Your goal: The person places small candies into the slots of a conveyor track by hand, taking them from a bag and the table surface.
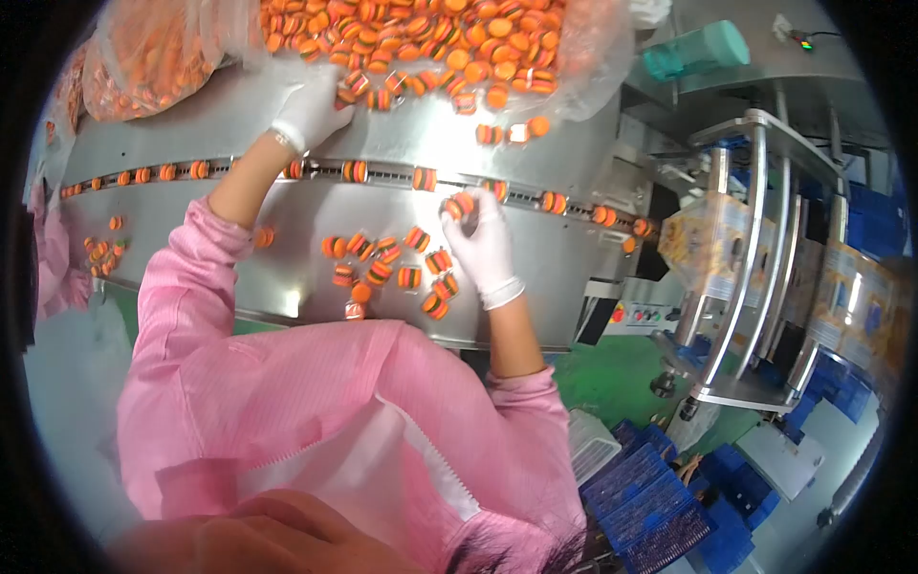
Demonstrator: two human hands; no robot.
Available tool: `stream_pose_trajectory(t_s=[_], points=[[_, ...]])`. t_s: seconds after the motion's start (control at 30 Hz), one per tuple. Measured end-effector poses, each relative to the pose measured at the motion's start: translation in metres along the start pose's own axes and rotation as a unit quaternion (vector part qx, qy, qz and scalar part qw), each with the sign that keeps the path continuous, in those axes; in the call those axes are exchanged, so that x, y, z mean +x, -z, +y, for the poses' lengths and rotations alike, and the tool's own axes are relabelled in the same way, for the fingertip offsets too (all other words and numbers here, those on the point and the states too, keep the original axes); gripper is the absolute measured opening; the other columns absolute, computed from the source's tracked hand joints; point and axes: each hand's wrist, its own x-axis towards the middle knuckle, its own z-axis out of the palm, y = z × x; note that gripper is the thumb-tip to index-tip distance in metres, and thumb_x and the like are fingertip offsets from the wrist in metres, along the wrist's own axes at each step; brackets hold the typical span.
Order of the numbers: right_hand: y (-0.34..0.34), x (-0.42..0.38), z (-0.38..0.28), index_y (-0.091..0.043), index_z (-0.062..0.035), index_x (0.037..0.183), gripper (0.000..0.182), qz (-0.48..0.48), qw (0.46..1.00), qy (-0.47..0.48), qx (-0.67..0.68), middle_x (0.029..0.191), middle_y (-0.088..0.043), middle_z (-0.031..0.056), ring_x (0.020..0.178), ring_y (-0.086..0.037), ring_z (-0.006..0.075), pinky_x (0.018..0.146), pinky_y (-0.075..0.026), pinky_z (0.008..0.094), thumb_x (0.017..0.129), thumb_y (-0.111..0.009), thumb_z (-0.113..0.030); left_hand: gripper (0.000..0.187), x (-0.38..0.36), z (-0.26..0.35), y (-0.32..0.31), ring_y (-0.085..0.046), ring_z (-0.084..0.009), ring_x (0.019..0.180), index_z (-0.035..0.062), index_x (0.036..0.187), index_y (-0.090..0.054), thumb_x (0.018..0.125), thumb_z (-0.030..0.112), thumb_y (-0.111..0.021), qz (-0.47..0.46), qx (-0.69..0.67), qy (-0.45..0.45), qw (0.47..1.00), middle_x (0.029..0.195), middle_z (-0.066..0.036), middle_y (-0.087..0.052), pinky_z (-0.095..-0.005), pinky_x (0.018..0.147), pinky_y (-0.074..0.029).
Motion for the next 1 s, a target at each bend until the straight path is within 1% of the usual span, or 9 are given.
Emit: stream_pose_trajectory(t_s=[0.07,0.27,0.33,0.37,0.43,0.63,0.7,0.73,1.0], points=[[0.0,-0.007,0.024,-0.051,-0.0046,0.102,0.028,0.034,0.999,-0.003,0.012,0.08,-0.058,0.001,0.069,-0.055,0.0074,0.064,-0.047,0.0236,0.08,-0.067,-0.009,0.041,-0.011,-0.004,-0.02,-0.061,-0.0325,0.09,0.002,0.113,-0.049,0.081,0.023,-0.064,0.048,-0.188,0.051,0.98,0.094,-0.024,-0.06,-0.0404,0.079,-0.048],[0.0,-0.024,0.041,-0.053,-0.0025,0.115,0.044,0.054,0.998,0.015,0.025,0.079,-0.061,0.0018,0.063,-0.054,0.0067,0.06,-0.047,0.023,0.077,-0.071,-0.016,0.033,-0.052,-0.04,-0.008,-0.062,-0.0287,0.089,0.0004,0.112,-0.049,0.087,0.021,-0.055,0.108,-0.357,0.106,0.922,0.096,-0.018,-0.061,-0.0364,0.08,-0.049],[-0.003,-0.024,0.049,-0.055,-0.0027,0.114,0.044,0.067,0.997,0.042,0.004,0.079,-0.061,0.0022,0.063,-0.055,0.0072,0.059,-0.048,0.0233,0.076,-0.072,-0.017,0.03,-0.078,-0.037,0.008,-0.061,-0.0239,0.094,0.0019,0.118,-0.045,0.089,0.012,-0.049,0.098,-0.661,0.216,0.711,0.107,-0.014,-0.058,-0.035,0.082,-0.05],[-0.004,-0.024,0.054,-0.056,-0.003,0.112,0.043,0.085,0.994,0.072,-0.011,0.079,-0.062,0.0026,0.063,-0.056,0.0077,0.059,-0.048,0.0236,0.076,-0.072,-0.018,0.03,-0.09,-0.037,0.014,-0.061,-0.0239,0.094,0.0019,0.118,-0.045,0.089,0.012,-0.049,0.106,-0.663,0.215,0.709,0.107,-0.014,-0.058,-0.035,0.082,-0.05],[-0.004,-0.024,0.055,-0.057,-0.0034,0.111,0.043,0.096,0.989,0.109,-0.026,0.078,-0.062,0.003,0.062,-0.057,0.0083,0.059,-0.048,0.0239,0.075,-0.073,-0.019,0.027,-0.113,-0.04,0.02,-0.058,-0.02,0.099,0.0034,0.117,-0.046,0.09,0.004,-0.044,0.096,-0.758,0.219,0.606,0.11,-0.01,-0.055,-0.0311,0.084,-0.048],[-0.006,-0.025,0.062,-0.057,-0.004,0.11,0.042,0.092,0.988,0.123,-0.015,0.072,-0.059,0.0023,0.058,-0.055,0.0093,0.057,-0.048,0.025,0.075,-0.073,-0.019,0.042,-0.167,-0.083,0.008,-0.057,-0.0145,0.098,0.003,0.128,-0.04,0.087,0.002,-0.044,0.122,-0.678,0.205,0.695,0.111,-0.009,-0.054,-0.0268,0.078,-0.047],[-0.006,-0.025,0.058,-0.057,-0.004,0.11,0.04,0.102,0.988,0.112,-0.012,0.072,-0.058,0.0019,0.058,-0.054,0.009,0.057,-0.048,0.0248,0.075,-0.072,-0.018,0.045,-0.183,-0.084,0.011,-0.057,-0.0113,0.088,0.0035,0.131,-0.038,0.087,0.005,-0.046,0.094,-0.569,0.242,0.78,0.107,-0.009,-0.056,-0.0246,0.072,-0.045],[-0.006,-0.025,0.054,-0.056,-0.0031,0.111,0.038,0.108,0.981,0.16,-0.028,0.072,-0.058,0.0012,0.059,-0.054,0.0077,0.057,-0.047,0.0238,0.078,-0.07,-0.015,0.042,-0.19,-0.072,0.016,-0.054,-0.0089,0.077,0.0038,0.128,-0.038,0.088,0.008,-0.049,0.121,-0.57,0.259,0.77,0.101,-0.008,-0.058,-0.0231,0.066,-0.045],[-0.008,-0.035,0.032,-0.049,-0.0018,0.117,0.037,0.079,0.983,0.162,0.044,0.08,-0.057,0.0,0.06,-0.052,0.005,0.055,-0.044,0.0201,0.084,-0.064,-0.008,0.02,-0.207,-0.09,-0.01,-0.049,-0.0049,0.065,0.0027,0.108,-0.052,0.093,0.015,-0.052,0.16,-0.556,0.273,0.769,0.086,-0.002,-0.057,-0.019,0.054,-0.04]])
